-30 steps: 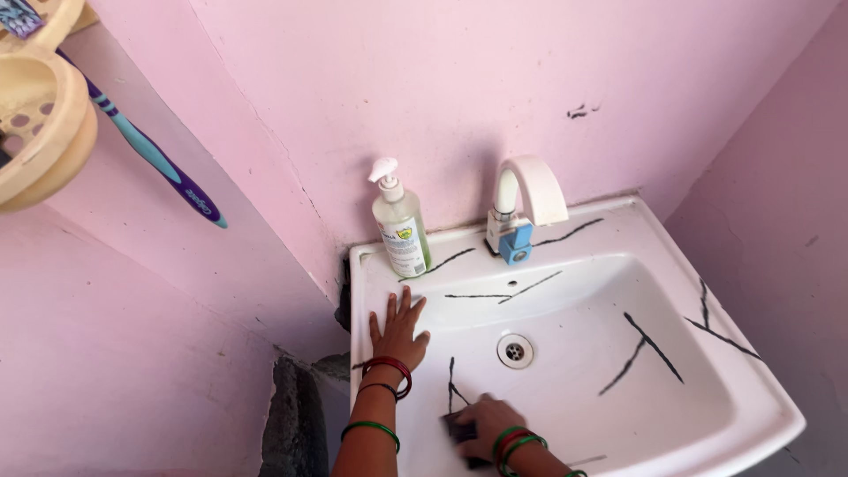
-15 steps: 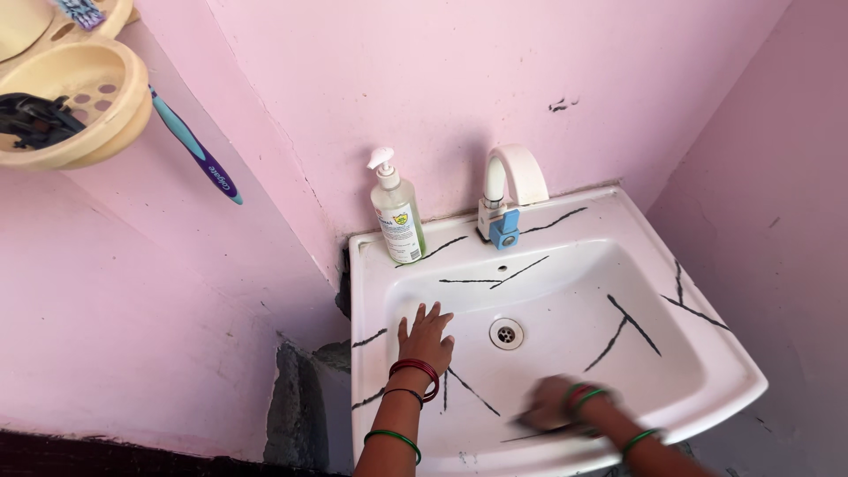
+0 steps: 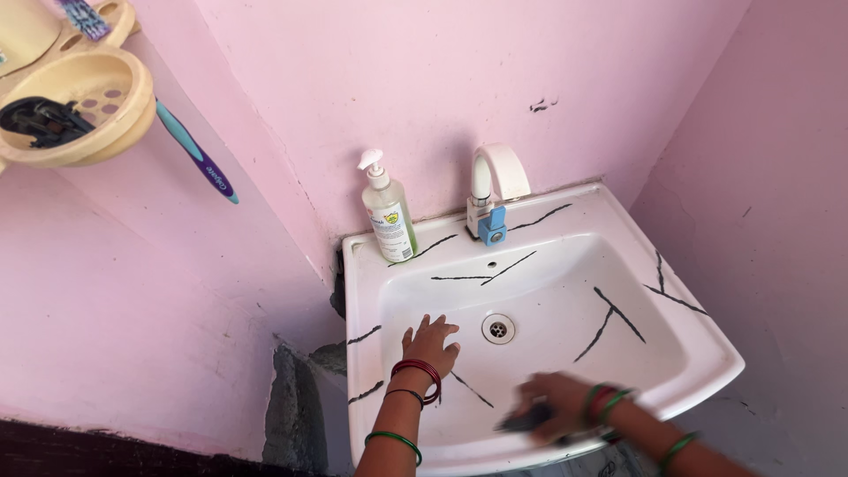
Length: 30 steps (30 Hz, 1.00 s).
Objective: The person scrubs a white bathroom sink with a dark sponge, focusing on the basin, drain, and faucet area. They move a soap dispenser aside to reach the back edge, then continue scrubbing the sink surface and around the drain.
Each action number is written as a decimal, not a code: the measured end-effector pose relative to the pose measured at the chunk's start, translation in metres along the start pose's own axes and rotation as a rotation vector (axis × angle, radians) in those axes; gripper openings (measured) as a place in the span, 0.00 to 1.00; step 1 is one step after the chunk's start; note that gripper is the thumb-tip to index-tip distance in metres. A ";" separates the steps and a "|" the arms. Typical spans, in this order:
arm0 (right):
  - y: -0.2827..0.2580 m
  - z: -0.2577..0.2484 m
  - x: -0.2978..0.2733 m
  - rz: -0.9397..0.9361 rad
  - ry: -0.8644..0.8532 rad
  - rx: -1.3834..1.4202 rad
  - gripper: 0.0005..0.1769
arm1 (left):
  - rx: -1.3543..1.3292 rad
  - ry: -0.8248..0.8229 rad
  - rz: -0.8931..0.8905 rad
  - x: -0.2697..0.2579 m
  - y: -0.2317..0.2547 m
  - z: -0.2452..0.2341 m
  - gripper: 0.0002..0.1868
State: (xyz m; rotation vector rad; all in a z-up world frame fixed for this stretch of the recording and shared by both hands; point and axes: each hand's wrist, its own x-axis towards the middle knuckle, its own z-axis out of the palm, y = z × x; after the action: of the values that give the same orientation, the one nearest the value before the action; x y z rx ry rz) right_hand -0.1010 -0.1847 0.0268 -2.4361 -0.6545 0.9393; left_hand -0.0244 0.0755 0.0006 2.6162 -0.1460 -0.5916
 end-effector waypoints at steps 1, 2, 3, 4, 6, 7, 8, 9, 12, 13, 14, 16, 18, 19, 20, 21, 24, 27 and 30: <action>0.017 -0.013 -0.014 0.116 -0.019 0.028 0.23 | 0.001 -0.001 0.006 0.000 0.002 0.001 0.23; 0.028 -0.021 -0.024 0.232 -0.038 0.057 0.23 | 0.002 -0.001 0.012 0.000 0.004 0.002 0.23; 0.034 -0.021 -0.028 0.213 -0.016 0.045 0.23 | 0.002 -0.001 0.017 0.001 0.005 0.004 0.23; 0.037 -0.019 -0.029 0.193 0.007 0.032 0.23 | -0.012 0.007 0.024 0.002 0.005 0.006 0.24; 0.027 -0.006 -0.015 0.156 0.040 0.044 0.22 | -0.042 0.029 0.040 0.007 0.006 0.008 0.24; 0.014 0.012 0.001 0.143 0.049 0.074 0.21 | -0.046 0.045 0.050 0.010 0.007 0.010 0.25; -0.003 0.033 0.019 0.036 0.142 0.134 0.23 | -0.051 0.062 0.059 0.014 0.009 0.013 0.26; -0.021 0.051 0.039 -0.126 0.243 0.129 0.23 | -0.055 0.085 0.068 0.020 0.010 0.012 0.27; -0.060 0.083 0.081 -0.145 0.243 0.136 0.24 | -0.089 0.154 0.112 0.036 0.019 0.012 0.30; -0.065 0.088 0.085 -0.177 0.239 0.173 0.25 | -0.099 0.197 0.139 0.040 0.021 0.013 0.30; -0.064 0.088 0.084 -0.208 0.234 0.211 0.26 | -0.109 0.240 0.166 0.045 0.024 0.011 0.30; -0.046 0.078 0.061 -0.136 0.219 0.124 0.23 | -0.132 0.261 0.181 0.049 0.030 0.013 0.30; -0.018 0.048 0.037 -0.146 0.223 0.073 0.21 | -0.150 0.256 0.161 0.057 0.035 0.002 0.30; -0.002 0.037 0.021 -0.176 0.222 0.082 0.21 | -0.164 0.280 0.187 0.057 0.037 0.000 0.31; 0.013 0.026 0.006 -0.025 0.153 0.037 0.20 | -0.178 0.303 0.212 0.057 0.039 -0.002 0.32; 0.030 0.010 -0.008 0.124 0.087 -0.015 0.19 | -0.194 0.334 0.241 0.060 0.043 -0.006 0.32; 0.065 -0.028 -0.034 0.270 0.015 -0.105 0.18 | -0.251 0.337 0.241 0.063 0.054 -0.014 0.34; 0.082 -0.057 -0.036 0.384 0.122 -0.031 0.18 | -0.279 0.381 0.233 0.069 0.071 -0.021 0.35; 0.088 -0.078 -0.028 0.410 0.439 0.204 0.21 | -0.376 0.435 0.153 0.080 0.089 -0.027 0.41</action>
State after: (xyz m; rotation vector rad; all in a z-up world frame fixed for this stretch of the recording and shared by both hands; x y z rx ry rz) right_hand -0.0410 -0.2885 0.0442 -2.5082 0.0933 0.5397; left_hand 0.0590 -0.0085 0.0317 2.2748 -0.0851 0.0136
